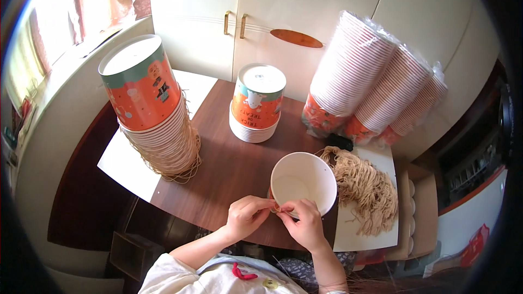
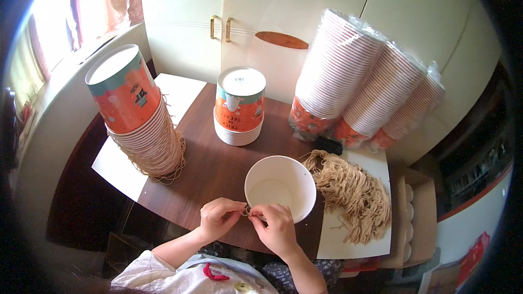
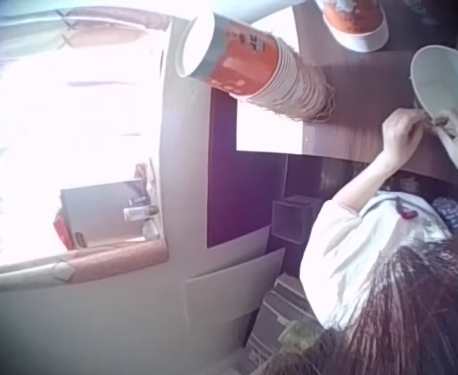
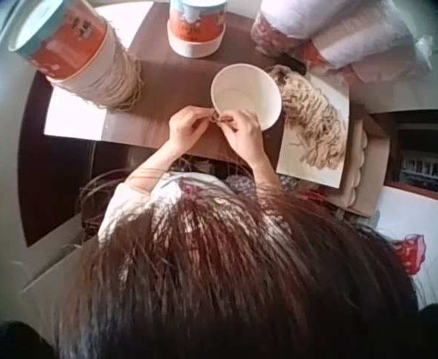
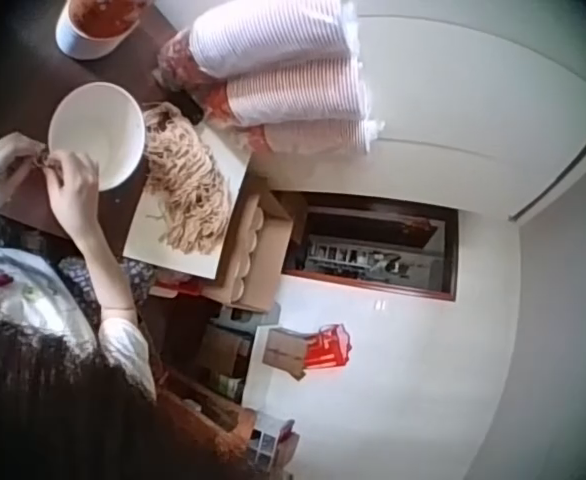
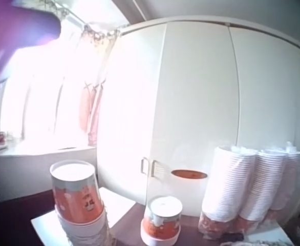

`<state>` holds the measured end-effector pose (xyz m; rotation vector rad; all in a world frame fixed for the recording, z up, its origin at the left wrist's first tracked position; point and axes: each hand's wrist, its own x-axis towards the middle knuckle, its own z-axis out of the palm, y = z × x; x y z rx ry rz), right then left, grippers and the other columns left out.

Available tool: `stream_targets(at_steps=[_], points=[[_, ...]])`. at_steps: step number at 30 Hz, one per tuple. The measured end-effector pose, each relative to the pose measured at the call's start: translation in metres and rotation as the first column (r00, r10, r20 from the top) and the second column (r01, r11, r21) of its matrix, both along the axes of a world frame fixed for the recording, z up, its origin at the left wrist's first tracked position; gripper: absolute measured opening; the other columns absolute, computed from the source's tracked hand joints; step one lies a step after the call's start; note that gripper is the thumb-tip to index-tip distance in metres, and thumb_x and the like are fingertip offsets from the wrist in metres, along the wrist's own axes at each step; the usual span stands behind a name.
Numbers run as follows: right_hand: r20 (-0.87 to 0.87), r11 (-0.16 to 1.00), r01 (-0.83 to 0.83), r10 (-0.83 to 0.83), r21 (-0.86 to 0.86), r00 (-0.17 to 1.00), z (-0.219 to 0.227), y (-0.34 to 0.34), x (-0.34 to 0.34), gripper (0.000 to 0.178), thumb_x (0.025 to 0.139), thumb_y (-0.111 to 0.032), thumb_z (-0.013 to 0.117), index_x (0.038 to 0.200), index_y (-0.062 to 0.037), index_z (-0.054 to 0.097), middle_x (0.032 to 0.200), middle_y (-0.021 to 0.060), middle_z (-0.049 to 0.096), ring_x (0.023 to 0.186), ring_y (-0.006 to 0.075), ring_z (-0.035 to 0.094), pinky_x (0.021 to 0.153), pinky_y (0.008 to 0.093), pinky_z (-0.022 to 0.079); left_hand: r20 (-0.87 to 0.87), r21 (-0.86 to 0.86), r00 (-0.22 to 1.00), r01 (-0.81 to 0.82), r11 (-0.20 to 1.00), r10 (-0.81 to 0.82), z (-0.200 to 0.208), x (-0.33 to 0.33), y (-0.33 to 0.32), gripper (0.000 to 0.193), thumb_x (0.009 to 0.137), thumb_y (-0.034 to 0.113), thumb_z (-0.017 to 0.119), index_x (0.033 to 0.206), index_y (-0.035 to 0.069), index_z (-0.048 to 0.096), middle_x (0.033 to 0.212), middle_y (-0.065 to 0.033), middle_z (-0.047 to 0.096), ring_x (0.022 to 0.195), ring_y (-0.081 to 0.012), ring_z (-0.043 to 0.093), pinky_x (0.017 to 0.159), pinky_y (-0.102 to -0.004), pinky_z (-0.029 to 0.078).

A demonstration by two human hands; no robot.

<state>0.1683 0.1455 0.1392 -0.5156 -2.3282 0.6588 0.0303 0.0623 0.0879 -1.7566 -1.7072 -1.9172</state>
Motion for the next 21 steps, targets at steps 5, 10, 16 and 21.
stream_targets(at_steps=[5, 10, 16, 21], points=[[-0.009, 1.0, 0.0, 0.0, 0.009, 1.0, -0.002, 0.0, 0.001, 0.018, 0.066, -0.005, 0.072, 0.078, -0.008, 0.059, 0.071, 0.0024, 0.062, 0.067, 0.0218, 0.058, 0.064, 0.0325, 0.043, -0.075, -0.093, 0.997, -0.004, 0.996, -0.003, 0.002, -0.003, 0.003, 0.019, 0.067, 0.0, 0.069, 0.084, 0.009, 0.067, 0.079, -0.004, 0.062, 0.075, -0.021, 0.06, 0.063, -0.0282, 0.049], [-0.015, 1.0, -0.009, 0.009, 0.022, 1.0, -0.005, 0.002, 0.002, 0.017, 0.069, -0.006, 0.07, 0.081, -0.0083, 0.057, 0.072, 0.0007, 0.062, 0.068, 0.0196, 0.058, 0.065, 0.0329, 0.04, 0.202, -0.192, 0.975, 0.129, 0.973, -0.089, -0.007, 0.003, 0.002, 0.015, 0.073, 0.004, 0.069, 0.087, 0.007, 0.068, 0.08, -0.0065, 0.061, 0.077, -0.019, 0.058, 0.066, -0.0273, 0.048], [-0.026, 0.999, 0.003, -0.002, 0.042, 1.0, -0.007, 0.002, 0.001, 0.017, 0.069, -0.005, 0.069, 0.08, -0.0081, 0.056, 0.071, 0.0016, 0.061, 0.068, 0.0209, 0.058, 0.065, 0.0337, 0.04, 0.638, -0.155, 0.739, 0.4, 0.903, -0.217, -0.016, 0.007, 0.0, 0.011, 0.081, 0.007, 0.063, 0.09, 0.002, 0.067, 0.087, -0.009, 0.063, 0.084, -0.0146, 0.059, 0.073, -0.0255, 0.047], [-0.025, 0.999, 0.012, -0.011, 0.037, 1.0, -0.007, 0.002, 0.001, 0.018, 0.069, -0.005, 0.069, 0.081, -0.0083, 0.055, 0.071, 0.0019, 0.061, 0.068, 0.0212, 0.059, 0.066, 0.0341, 0.04, 0.821, -0.068, 0.517, 0.511, 0.857, -0.243, -0.018, 0.01, -0.001, 0.013, 0.083, 0.007, 0.061, 0.091, -0.002, 0.066, 0.093, -0.0086, 0.063, 0.086, -0.0127, 0.058, 0.077, -0.0241, 0.045]])
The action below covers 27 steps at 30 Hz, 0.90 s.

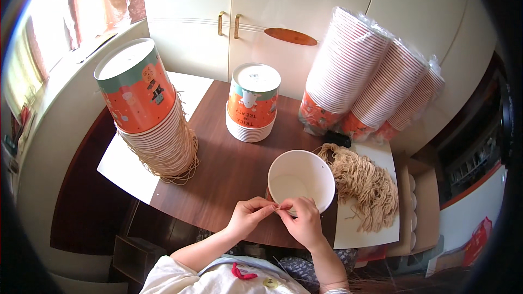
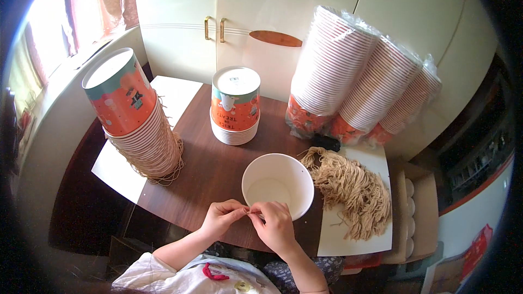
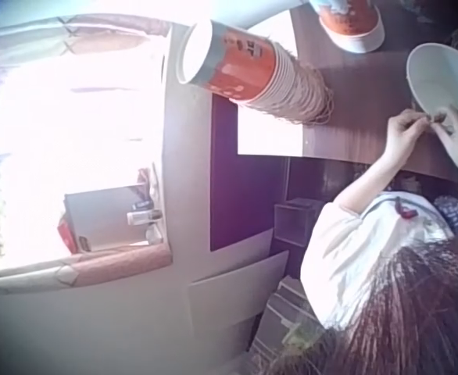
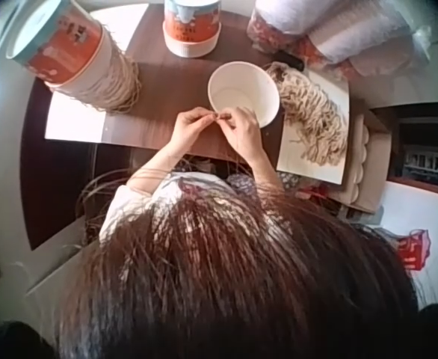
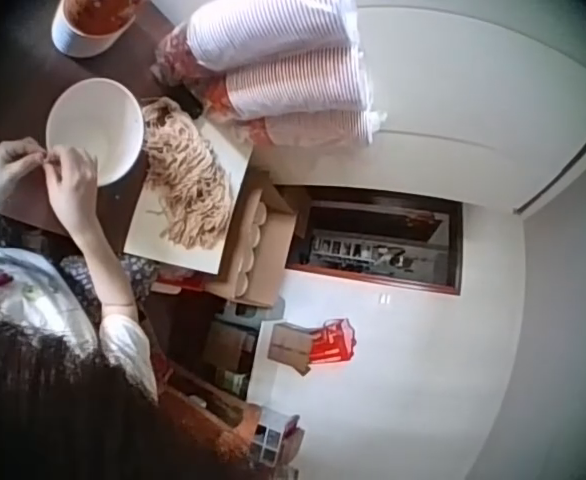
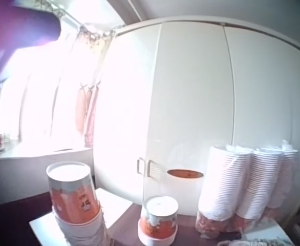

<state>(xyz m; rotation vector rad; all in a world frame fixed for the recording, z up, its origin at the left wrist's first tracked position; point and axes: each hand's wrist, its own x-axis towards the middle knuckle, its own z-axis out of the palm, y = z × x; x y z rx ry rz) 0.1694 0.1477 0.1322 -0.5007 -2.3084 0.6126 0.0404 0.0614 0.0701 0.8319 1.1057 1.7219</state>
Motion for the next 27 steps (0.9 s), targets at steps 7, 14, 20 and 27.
stream_targets(at_steps=[7, 14, 20, 27], points=[[0.032, 0.999, 0.015, -0.017, 0.047, 0.999, 0.0006, -0.002, -0.0011, 0.021, 0.068, -0.005, 0.07, 0.081, -0.0089, 0.054, 0.07, 0.0018, 0.06, 0.068, 0.0212, 0.059, 0.067, 0.0344, 0.041, -0.059, -0.018, 0.998, 0.024, 1.0, -0.025, 0.0028, -0.0001, -0.0048, 0.014, 0.083, 0.009, 0.062, 0.092, -0.002, 0.066, 0.09, -0.0078, 0.063, 0.086, -0.0119, 0.057, 0.078, -0.0233, 0.044], [0.056, 0.999, 0.015, -0.018, 0.052, 0.998, -0.0001, -0.0013, 0.0004, 0.02, 0.068, -0.006, 0.07, 0.079, -0.0099, 0.054, 0.072, 0.0011, 0.059, 0.07, 0.0202, 0.058, 0.068, 0.0343, 0.04, 0.172, 0.025, 0.985, 0.026, 0.999, -0.029, -0.004, 0.0039, -0.0009, 0.014, 0.084, 0.007, 0.06, 0.092, -0.003, 0.065, 0.088, -0.0058, 0.063, 0.081, -0.0081, 0.056, 0.072, -0.0185, 0.042], [-0.009, 0.988, 0.002, 0.0, 0.156, 1.0, 0.0051, -0.004, 0.0004, 0.017, 0.063, -0.004, 0.071, 0.074, -0.0099, 0.059, 0.077, 0.0008, 0.059, 0.071, 0.0206, 0.056, 0.067, 0.0333, 0.042, 0.415, -0.054, 0.902, 0.154, 0.987, -0.118, -0.0042, 0.0004, -0.0038, 0.014, 0.085, 0.008, 0.059, 0.093, -0.002, 0.065, 0.084, -0.0011, 0.062, 0.069, -0.0029, 0.048, 0.058, -0.016, 0.035], [-0.017, 0.977, 0.044, -0.042, 0.207, 0.999, -0.0004, -0.0047, -0.0006, 0.017, 0.061, -0.004, 0.071, 0.073, -0.0111, 0.061, 0.076, -0.0001, 0.057, 0.07, 0.0192, 0.056, 0.066, 0.0329, 0.041, 0.386, -0.021, 0.918, 0.107, 0.994, -0.09, -0.0037, 0.0036, -0.0035, 0.013, 0.084, 0.007, 0.06, 0.093, -0.002, 0.065, 0.085, -0.001, 0.06, 0.066, -0.0027, 0.046, 0.056, -0.016, 0.034]])
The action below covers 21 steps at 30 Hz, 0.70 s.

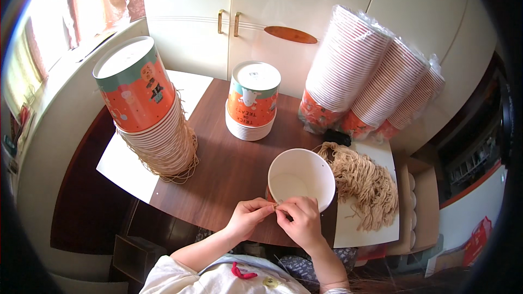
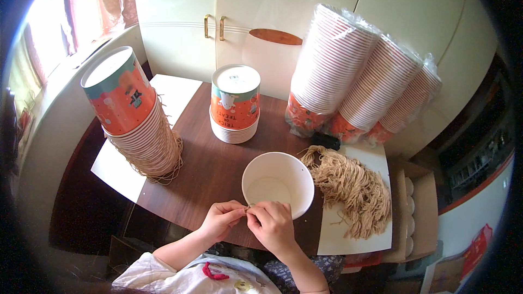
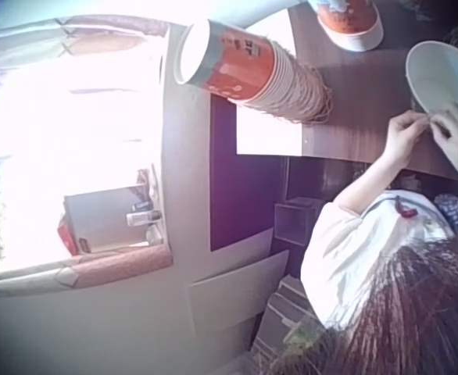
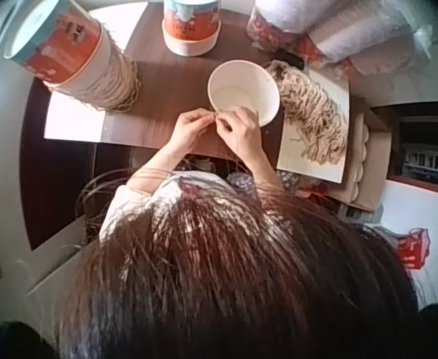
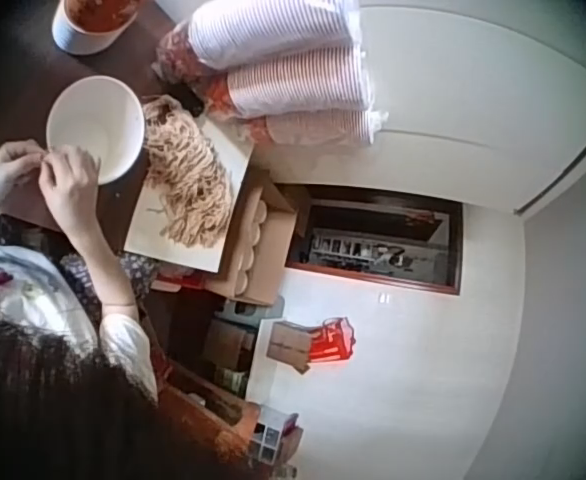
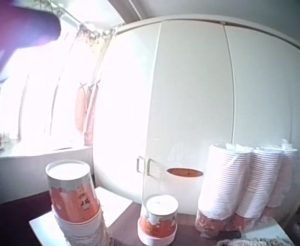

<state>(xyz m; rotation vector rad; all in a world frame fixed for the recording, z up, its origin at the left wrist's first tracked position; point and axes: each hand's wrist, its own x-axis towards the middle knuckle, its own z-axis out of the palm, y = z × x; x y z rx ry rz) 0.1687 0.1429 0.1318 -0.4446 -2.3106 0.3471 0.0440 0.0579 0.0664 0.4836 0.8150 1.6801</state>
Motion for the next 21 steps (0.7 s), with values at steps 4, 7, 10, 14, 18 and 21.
stream_targets(at_steps=[4, 7, 10, 14, 18, 21], points=[[0.003, 0.999, 0.023, -0.023, 0.035, 1.0, -0.002, -0.001, 0.0, 0.017, 0.061, -0.005, 0.071, 0.073, -0.0114, 0.06, 0.075, -0.0007, 0.057, 0.07, 0.0186, 0.056, 0.066, 0.0331, 0.041, 0.007, 0.006, 1.0, -0.004, 1.0, 0.004, -0.001, 0.0, -0.001, 0.013, 0.084, 0.007, 0.06, 0.093, -0.001, 0.065, 0.086, -0.0009, 0.059, 0.066, -0.0031, 0.046, 0.056, -0.0162, 0.033], [-0.009, 0.998, 0.037, -0.037, 0.049, 0.999, -0.003, -0.003, -0.001, 0.017, 0.061, -0.005, 0.071, 0.072, -0.0112, 0.059, 0.075, -0.0006, 0.057, 0.069, 0.0187, 0.056, 0.066, 0.0331, 0.041, 0.016, 0.009, 1.0, 0.002, 1.0, -0.003, -0.001, 0.001, -0.002, 0.013, 0.084, 0.006, 0.06, 0.093, -0.002, 0.066, 0.087, -0.0019, 0.059, 0.069, -0.0045, 0.048, 0.059, -0.017, 0.035], [-0.01, 0.996, 0.063, -0.063, 0.063, 0.998, -0.004, -0.004, -0.003, 0.017, 0.061, -0.004, 0.07, 0.071, -0.0112, 0.058, 0.075, -0.0003, 0.056, 0.07, 0.0188, 0.056, 0.066, 0.0333, 0.041, -0.041, 0.056, 0.998, -0.047, 0.997, 0.05, 0.005, 0.006, -0.001, 0.012, 0.084, 0.005, 0.059, 0.091, -0.003, 0.066, 0.087, -0.0038, 0.059, 0.068, -0.0067, 0.047, 0.058, -0.0186, 0.035], [-0.005, 0.993, 0.084, -0.084, 0.081, 0.996, -0.005, -0.005, -0.003, 0.017, 0.06, -0.004, 0.069, 0.07, -0.0112, 0.057, 0.075, 0.0002, 0.056, 0.07, 0.019, 0.056, 0.067, 0.0336, 0.041, -0.148, 0.076, 0.986, -0.061, 0.995, 0.072, 0.001, 0.004, -0.003, 0.014, 0.083, 0.001, 0.057, 0.092, -0.005, 0.065, 0.092, -0.0092, 0.061, 0.088, -0.0144, 0.056, 0.081, -0.0243, 0.042], [0.018, 0.998, 0.06, -0.06, 0.015, 0.998, -0.005, -0.004, -0.002, 0.016, 0.061, -0.006, 0.068, 0.07, -0.0114, 0.057, 0.075, 0.0001, 0.056, 0.072, 0.0187, 0.056, 0.069, 0.0338, 0.039, -0.294, 0.138, 0.947, -0.092, 0.986, 0.129, -0.001, 0.001, -0.003, 0.015, 0.08, 0.001, 0.059, 0.094, -0.002, 0.065, 0.09, -0.0083, 0.059, 0.08, -0.0114, 0.054, 0.073, -0.0218, 0.042], [0.027, 0.999, 0.031, -0.03, -0.04, 0.999, -0.003, -0.002, -0.001, 0.014, 0.064, -0.008, 0.067, 0.071, -0.0113, 0.056, 0.076, 0.0, 0.056, 0.074, 0.0181, 0.056, 0.07, 0.0338, 0.039, -0.547, 0.259, 0.798, -0.127, 0.957, 0.254, -0.006, 0.001, -0.003, 0.017, 0.078, 0.004, 0.061, 0.094, 0.0, 0.064, 0.089, -0.0051, 0.055, 0.07, -0.0074, 0.047, 0.057, -0.0185, 0.034]])
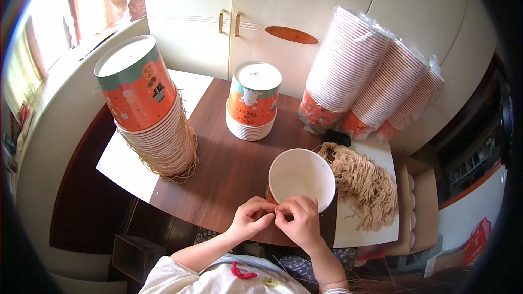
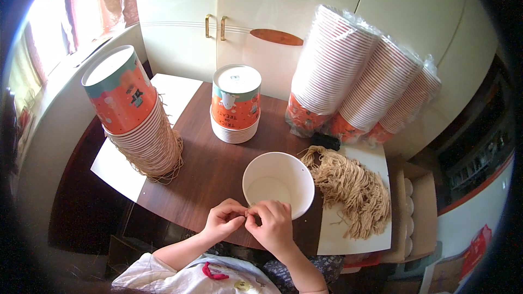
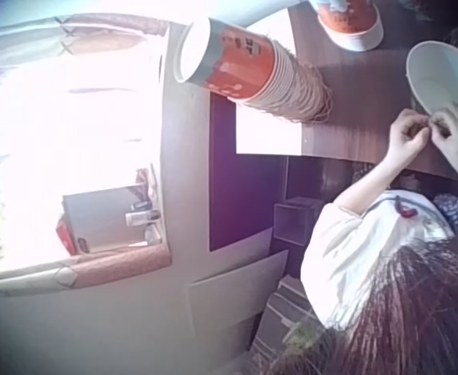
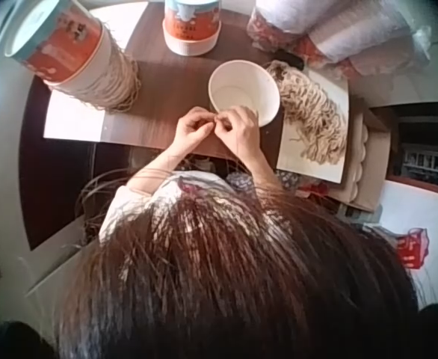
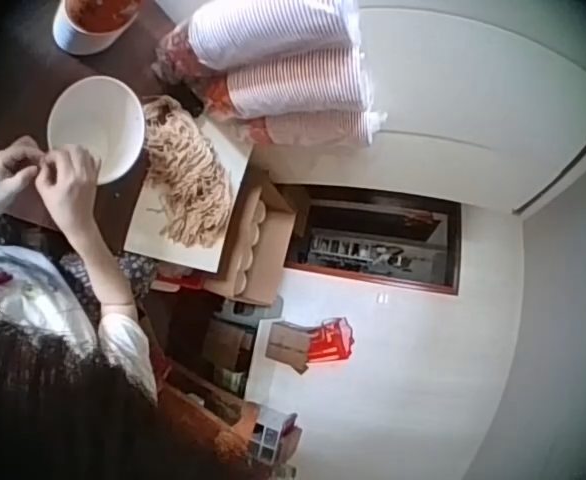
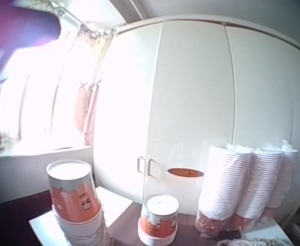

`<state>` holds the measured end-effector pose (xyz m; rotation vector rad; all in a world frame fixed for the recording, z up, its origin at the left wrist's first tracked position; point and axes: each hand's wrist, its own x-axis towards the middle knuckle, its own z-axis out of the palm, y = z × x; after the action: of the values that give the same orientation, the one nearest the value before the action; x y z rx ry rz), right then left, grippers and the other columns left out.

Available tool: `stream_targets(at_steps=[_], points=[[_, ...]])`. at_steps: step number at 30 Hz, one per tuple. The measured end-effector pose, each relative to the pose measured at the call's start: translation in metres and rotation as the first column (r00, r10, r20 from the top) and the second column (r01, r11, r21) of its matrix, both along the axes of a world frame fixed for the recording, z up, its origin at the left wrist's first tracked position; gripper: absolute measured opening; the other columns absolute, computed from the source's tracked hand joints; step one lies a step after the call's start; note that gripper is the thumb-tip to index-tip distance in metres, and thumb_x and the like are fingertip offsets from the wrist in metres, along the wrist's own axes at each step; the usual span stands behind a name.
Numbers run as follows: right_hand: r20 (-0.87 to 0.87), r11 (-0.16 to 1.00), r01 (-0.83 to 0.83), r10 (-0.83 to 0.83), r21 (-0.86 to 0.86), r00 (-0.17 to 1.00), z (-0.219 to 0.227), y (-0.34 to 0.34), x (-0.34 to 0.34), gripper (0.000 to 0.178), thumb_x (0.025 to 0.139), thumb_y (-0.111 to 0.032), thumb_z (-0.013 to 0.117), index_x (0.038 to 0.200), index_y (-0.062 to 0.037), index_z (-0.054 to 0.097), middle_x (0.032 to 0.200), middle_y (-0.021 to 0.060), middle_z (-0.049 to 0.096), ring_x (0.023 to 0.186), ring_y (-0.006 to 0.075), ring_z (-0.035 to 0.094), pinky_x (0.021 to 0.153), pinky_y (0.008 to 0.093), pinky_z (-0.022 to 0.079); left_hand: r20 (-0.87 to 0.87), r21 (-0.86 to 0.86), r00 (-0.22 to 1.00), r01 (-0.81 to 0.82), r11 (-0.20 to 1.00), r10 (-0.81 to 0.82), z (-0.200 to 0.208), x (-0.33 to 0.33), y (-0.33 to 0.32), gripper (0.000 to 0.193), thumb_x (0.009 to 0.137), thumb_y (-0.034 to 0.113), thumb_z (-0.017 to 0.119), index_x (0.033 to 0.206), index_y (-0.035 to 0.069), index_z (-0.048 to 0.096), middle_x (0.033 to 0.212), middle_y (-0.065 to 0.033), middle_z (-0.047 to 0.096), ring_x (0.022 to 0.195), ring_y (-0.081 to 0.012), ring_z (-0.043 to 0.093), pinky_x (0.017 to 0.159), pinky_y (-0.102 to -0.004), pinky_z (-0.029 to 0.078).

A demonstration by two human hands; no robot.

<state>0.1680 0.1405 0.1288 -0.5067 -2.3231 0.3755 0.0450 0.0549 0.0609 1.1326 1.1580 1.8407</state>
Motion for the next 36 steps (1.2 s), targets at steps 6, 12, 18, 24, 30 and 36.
stream_targets(at_steps=[6, 12, 18, 24, 30, 36], points=[[0.0, 0.987, -0.06, 0.061, -0.152, 0.998, 0.005, 0.003, 0.004, 0.013, 0.065, -0.008, 0.066, 0.071, -0.0101, 0.056, 0.077, 0.0009, 0.057, 0.075, 0.0197, 0.056, 0.07, 0.0344, 0.039, -0.265, 0.041, 0.959, -0.096, 0.995, 0.103, 0.008, 0.0, 0.003, 0.018, 0.074, 0.008, 0.067, 0.092, 0.003, 0.064, 0.085, -0.0049, 0.055, 0.065, -0.0088, 0.045, 0.053, -0.0201, 0.035], [-0.024, 0.983, -0.064, 0.061, -0.174, 0.998, 0.011, 0.004, 0.006, 0.012, 0.066, -0.007, 0.065, 0.071, -0.009, 0.055, 0.077, 0.0018, 0.057, 0.075, 0.0214, 0.056, 0.07, 0.0349, 0.04, -0.258, 0.128, 0.963, -0.041, 0.991, 0.073, 0.008, -0.003, 0.008, 0.016, 0.077, 0.006, 0.064, 0.092, 0.002, 0.062, 0.083, -0.0054, 0.057, 0.067, -0.0075, 0.05, 0.054, -0.0199, 0.039], [-0.022, 0.971, -0.078, 0.075, -0.224, 0.997, 0.013, 0.004, 0.008, 0.011, 0.066, -0.007, 0.065, 0.072, -0.0079, 0.055, 0.076, 0.0031, 0.058, 0.074, 0.0228, 0.057, 0.071, 0.0349, 0.041, -0.056, -0.077, 0.986, 0.154, 0.985, -0.158, 0.007, -0.001, 0.002, 0.011, 0.085, 0.003, 0.056, 0.095, -0.002, 0.056, 0.085, -0.0019, 0.058, 0.074, -0.0039, 0.052, 0.064, -0.0177, 0.043], [-0.06, 0.908, -0.137, 0.123, -0.395, 0.991, 0.011, 0.009, 0.012, 0.011, 0.068, -0.006, 0.064, 0.073, -0.0054, 0.055, 0.076, 0.0063, 0.058, 0.073, 0.0251, 0.058, 0.069, 0.034, 0.044, -0.051, -0.056, 0.988, 0.146, 0.988, -0.149, 0.011, 0.001, 0.004, 0.009, 0.086, 0.006, 0.058, 0.091, -0.001, 0.056, 0.082, -0.0003, 0.056, 0.071, -0.0021, 0.05, 0.061, -0.0168, 0.042], [-0.066, 0.893, -0.152, 0.137, -0.423, 0.988, 0.014, 0.01, 0.013, 0.011, 0.069, -0.006, 0.064, 0.075, -0.0042, 0.055, 0.075, 0.0076, 0.058, 0.072, 0.0255, 0.058, 0.068, 0.0333, 0.045, -0.079, -0.042, 0.991, 0.106, 0.993, -0.109, 0.017, 0.003, 0.004, 0.008, 0.086, 0.007, 0.059, 0.089, 0.0, 0.057, 0.08, 0.0004, 0.056, 0.068, -0.0026, 0.049, 0.06, -0.0168, 0.04], [-0.048, 0.875, -0.145, 0.139, -0.462, 0.989, 0.015, 0.012, 0.016, 0.01, 0.07, -0.006, 0.063, 0.075, -0.0046, 0.054, 0.072, 0.0071, 0.058, 0.069, 0.0246, 0.058, 0.067, 0.0328, 0.045, -0.079, -0.013, 0.994, 0.07, 0.997, -0.071, 0.02, 0.006, 0.006, 0.008, 0.085, 0.007, 0.059, 0.089, -0.001, 0.059, 0.081, -0.0004, 0.056, 0.07, -0.0033, 0.05, 0.061, -0.0174, 0.041]])
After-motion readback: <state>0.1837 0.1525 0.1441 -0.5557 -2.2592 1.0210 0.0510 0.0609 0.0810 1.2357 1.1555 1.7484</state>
